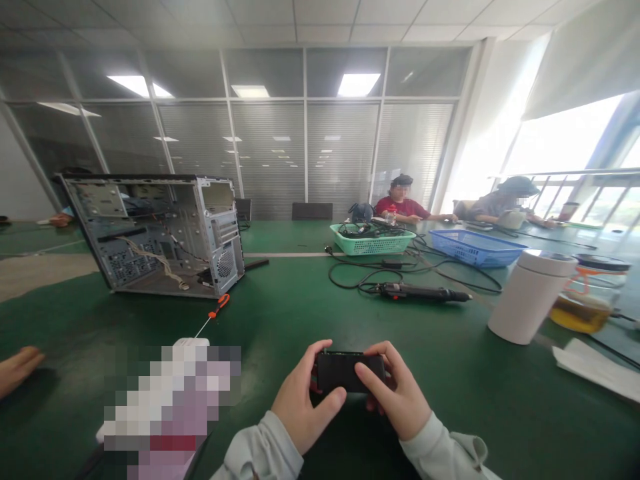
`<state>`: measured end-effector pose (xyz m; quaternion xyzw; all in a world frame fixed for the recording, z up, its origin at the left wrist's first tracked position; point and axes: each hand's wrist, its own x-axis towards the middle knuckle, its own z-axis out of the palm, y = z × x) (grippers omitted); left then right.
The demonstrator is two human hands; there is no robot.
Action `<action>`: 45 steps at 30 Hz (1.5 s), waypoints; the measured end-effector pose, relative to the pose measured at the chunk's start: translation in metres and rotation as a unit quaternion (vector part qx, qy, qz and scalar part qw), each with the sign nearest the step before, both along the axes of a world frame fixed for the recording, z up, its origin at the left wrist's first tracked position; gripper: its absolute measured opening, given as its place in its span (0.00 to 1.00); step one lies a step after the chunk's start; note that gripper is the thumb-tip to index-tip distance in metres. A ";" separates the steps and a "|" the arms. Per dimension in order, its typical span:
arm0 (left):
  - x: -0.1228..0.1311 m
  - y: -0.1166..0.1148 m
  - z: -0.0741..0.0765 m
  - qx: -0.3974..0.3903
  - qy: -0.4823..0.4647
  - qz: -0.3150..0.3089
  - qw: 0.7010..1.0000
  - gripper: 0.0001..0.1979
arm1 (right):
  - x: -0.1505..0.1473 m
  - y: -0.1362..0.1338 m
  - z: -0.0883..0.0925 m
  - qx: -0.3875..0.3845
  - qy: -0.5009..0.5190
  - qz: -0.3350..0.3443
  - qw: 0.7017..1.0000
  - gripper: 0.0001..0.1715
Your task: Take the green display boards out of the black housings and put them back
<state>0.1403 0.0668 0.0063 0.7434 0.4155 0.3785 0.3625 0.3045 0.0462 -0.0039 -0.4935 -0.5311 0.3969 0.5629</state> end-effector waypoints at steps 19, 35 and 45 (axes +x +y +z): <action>0.002 0.005 -0.002 -0.127 0.001 0.067 0.990 0.26 | 0.015 0.011 0.022 -0.502 0.274 0.202 0.795 0.41; 0.006 0.006 -0.001 -0.103 -0.057 -0.008 0.993 0.18 | 0.018 0.004 -0.005 -0.026 0.000 0.096 0.995 0.29; 0.003 0.016 0.003 -0.203 -0.167 -0.004 0.965 0.15 | 0.013 0.002 -0.006 -0.016 -0.011 0.060 0.998 0.28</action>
